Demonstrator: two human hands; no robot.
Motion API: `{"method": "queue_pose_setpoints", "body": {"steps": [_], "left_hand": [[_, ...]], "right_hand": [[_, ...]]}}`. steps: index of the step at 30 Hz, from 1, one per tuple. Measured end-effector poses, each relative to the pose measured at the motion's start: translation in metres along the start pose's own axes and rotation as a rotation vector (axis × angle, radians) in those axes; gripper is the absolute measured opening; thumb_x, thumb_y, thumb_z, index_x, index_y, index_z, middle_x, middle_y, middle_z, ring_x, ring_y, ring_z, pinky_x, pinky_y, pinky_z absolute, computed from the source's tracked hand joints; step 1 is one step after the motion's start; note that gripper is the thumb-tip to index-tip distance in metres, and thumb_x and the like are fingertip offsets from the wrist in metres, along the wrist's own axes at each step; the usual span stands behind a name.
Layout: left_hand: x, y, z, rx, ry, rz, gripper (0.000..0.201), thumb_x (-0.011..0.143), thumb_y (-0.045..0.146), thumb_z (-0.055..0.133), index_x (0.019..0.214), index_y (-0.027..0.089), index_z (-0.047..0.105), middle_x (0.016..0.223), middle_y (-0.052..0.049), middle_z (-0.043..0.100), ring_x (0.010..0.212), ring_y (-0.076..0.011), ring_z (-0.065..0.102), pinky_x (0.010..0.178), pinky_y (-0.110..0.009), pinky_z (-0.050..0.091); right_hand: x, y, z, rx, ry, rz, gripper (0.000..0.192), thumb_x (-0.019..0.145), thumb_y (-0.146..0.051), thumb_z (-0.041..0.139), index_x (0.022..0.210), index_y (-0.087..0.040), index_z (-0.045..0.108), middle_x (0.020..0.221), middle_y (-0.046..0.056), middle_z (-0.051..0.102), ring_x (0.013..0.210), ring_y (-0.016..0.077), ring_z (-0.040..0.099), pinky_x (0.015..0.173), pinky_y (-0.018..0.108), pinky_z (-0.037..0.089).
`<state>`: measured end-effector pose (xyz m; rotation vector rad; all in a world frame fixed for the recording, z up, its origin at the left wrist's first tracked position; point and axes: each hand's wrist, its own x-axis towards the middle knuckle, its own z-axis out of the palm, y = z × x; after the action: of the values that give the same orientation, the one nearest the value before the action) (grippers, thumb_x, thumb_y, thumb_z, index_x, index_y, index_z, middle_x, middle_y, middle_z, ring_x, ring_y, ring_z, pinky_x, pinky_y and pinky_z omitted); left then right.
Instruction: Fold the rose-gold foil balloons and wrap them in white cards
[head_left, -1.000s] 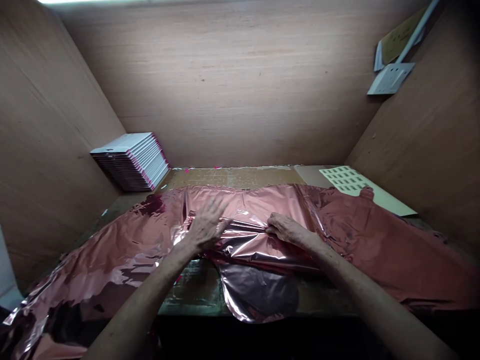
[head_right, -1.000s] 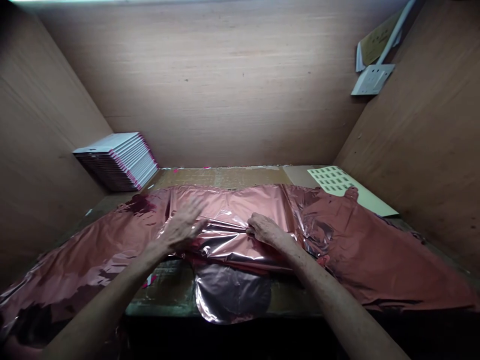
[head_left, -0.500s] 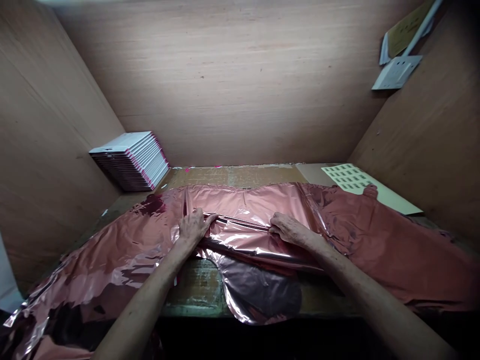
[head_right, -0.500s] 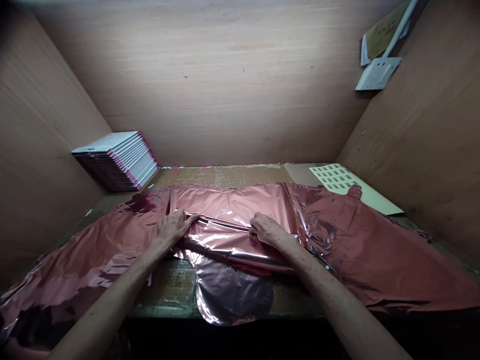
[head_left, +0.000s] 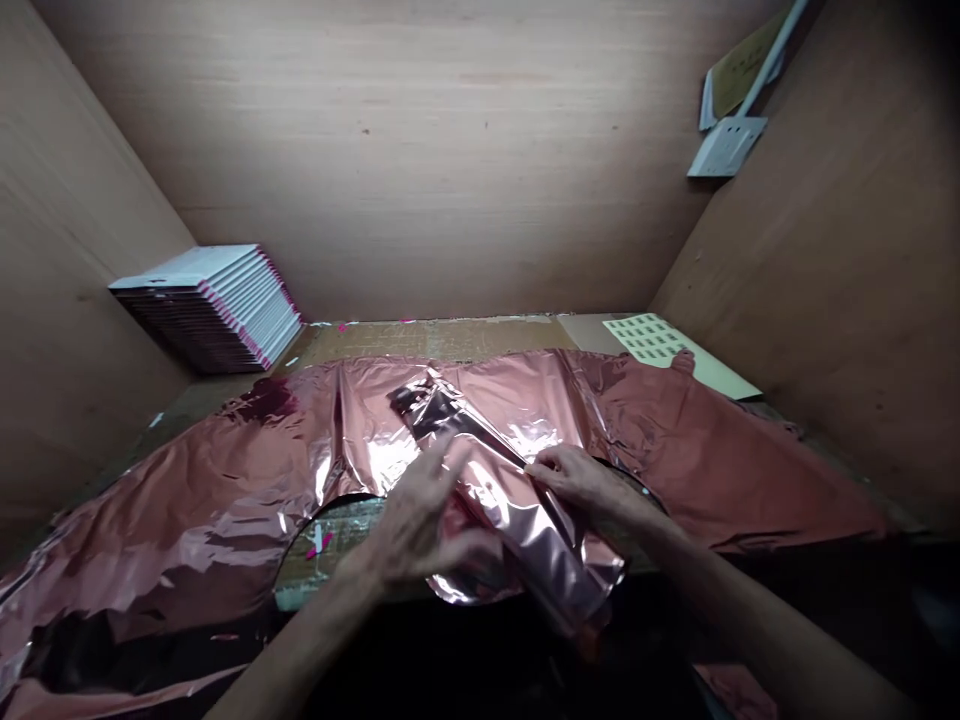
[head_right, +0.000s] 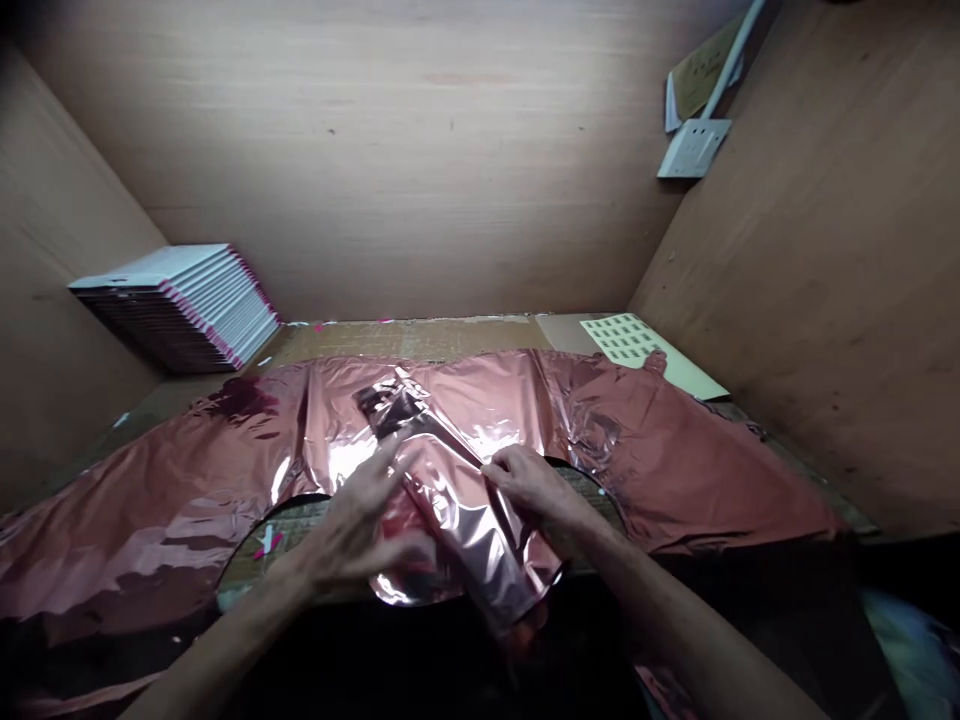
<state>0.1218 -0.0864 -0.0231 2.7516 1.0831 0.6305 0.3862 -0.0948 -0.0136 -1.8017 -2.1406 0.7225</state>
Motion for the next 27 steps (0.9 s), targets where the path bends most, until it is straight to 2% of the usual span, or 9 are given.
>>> {"method": "queue_pose_setpoints", "body": {"steps": [2, 6, 9, 12, 14, 17, 21, 24, 27], "left_hand": [[-0.034, 0.027, 0.004, -0.027, -0.127, 0.206, 0.103, 0.076, 0.067, 0.062, 0.154, 0.014, 0.020, 0.160, -0.018, 0.021, 0.146, -0.0367, 0.022, 0.118, -0.052, 0.028], [-0.070, 0.046, 0.029, 0.070, -0.146, 0.320, 0.065, 0.095, 0.023, 0.045, 0.154, 0.016, 0.019, 0.158, -0.011, 0.030, 0.148, -0.0269, 0.021, 0.121, -0.050, 0.022], [-0.071, 0.040, 0.041, 0.050, -0.134, 0.370, 0.058, 0.097, 0.016, 0.037, 0.153, 0.016, 0.022, 0.154, -0.009, 0.039, 0.147, -0.0227, 0.025, 0.120, -0.046, 0.028], [-0.068, 0.038, 0.041, 0.005, -0.120, 0.411, 0.055, 0.096, 0.013, 0.037, 0.151, 0.017, 0.028, 0.151, -0.009, 0.044, 0.146, -0.0210, 0.028, 0.119, -0.044, 0.030], [-0.068, 0.040, 0.038, -0.029, -0.100, 0.400, 0.052, 0.095, 0.013, 0.040, 0.147, 0.019, 0.037, 0.150, -0.011, 0.045, 0.145, -0.0227, 0.031, 0.118, -0.044, 0.032], [-0.069, 0.043, 0.027, -0.153, -0.060, 0.290, 0.049, 0.089, 0.019, 0.052, 0.139, 0.021, 0.049, 0.141, -0.013, 0.054, 0.134, -0.0267, 0.046, 0.111, -0.045, 0.039], [-0.057, 0.044, 0.006, -0.458, -0.095, 0.054, 0.046, 0.085, 0.031, 0.058, 0.129, 0.019, 0.057, 0.113, -0.009, 0.070, 0.103, -0.0249, 0.065, 0.092, -0.038, 0.051], [-0.036, 0.044, 0.001, -0.576, -0.124, -0.329, 0.033, 0.090, 0.040, 0.049, 0.106, 0.017, 0.066, 0.083, -0.004, 0.072, 0.076, -0.0215, 0.068, 0.067, -0.028, 0.051], [-0.015, 0.048, 0.009, -0.493, -0.097, -0.701, 0.033, 0.085, 0.045, 0.061, 0.103, 0.017, 0.063, 0.077, -0.004, 0.072, 0.073, -0.0227, 0.069, 0.064, -0.028, 0.049]], "right_hand": [[-0.030, -0.006, 0.017, 0.174, 0.021, 0.017, 0.040, 0.093, -0.041, 0.043, 0.061, -0.018, 0.045, 0.057, -0.002, 0.042, 0.054, 0.0119, 0.042, 0.049, 0.024, 0.027], [-0.084, -0.019, 0.048, 0.362, -0.013, -0.068, 0.042, 0.097, -0.042, 0.038, 0.065, -0.018, 0.050, 0.060, -0.001, 0.050, 0.056, 0.0128, 0.048, 0.052, 0.024, 0.037], [-0.111, -0.015, 0.056, 0.183, 0.214, -0.252, 0.029, 0.098, -0.026, 0.038, 0.108, -0.015, 0.062, 0.101, 0.009, 0.067, 0.091, 0.0205, 0.063, 0.078, 0.031, 0.052], [-0.120, 0.000, 0.060, -0.180, 0.358, -0.553, 0.049, 0.095, -0.011, 0.038, 0.143, -0.015, 0.043, 0.146, 0.017, 0.044, 0.136, 0.0276, 0.040, 0.109, 0.046, 0.040], [-0.116, 0.008, 0.064, -0.338, 0.325, -0.716, 0.049, 0.096, -0.010, 0.040, 0.145, -0.016, 0.042, 0.147, 0.015, 0.044, 0.141, 0.0266, 0.033, 0.112, 0.048, 0.037], [-0.104, 0.013, 0.068, -0.281, 0.366, -0.814, 0.038, 0.099, -0.012, 0.041, 0.135, -0.018, 0.052, 0.134, 0.010, 0.060, 0.131, 0.0219, 0.048, 0.107, 0.042, 0.042], [-0.091, 0.006, 0.063, 0.052, 0.349, -0.641, 0.027, 0.101, -0.028, 0.044, 0.112, -0.019, 0.066, 0.106, 0.008, 0.072, 0.101, 0.0207, 0.066, 0.090, 0.035, 0.050], [-0.076, -0.004, 0.057, 0.331, 0.320, -0.239, 0.034, 0.098, -0.040, 0.045, 0.091, -0.017, 0.069, 0.078, 0.003, 0.070, 0.074, 0.0191, 0.066, 0.067, 0.027, 0.050], [-0.055, -0.009, 0.054, 0.462, 0.282, 0.129, 0.030, 0.089, -0.042, 0.056, 0.076, -0.016, 0.064, 0.063, 0.001, 0.063, 0.061, 0.0166, 0.060, 0.053, 0.023, 0.042]]}}
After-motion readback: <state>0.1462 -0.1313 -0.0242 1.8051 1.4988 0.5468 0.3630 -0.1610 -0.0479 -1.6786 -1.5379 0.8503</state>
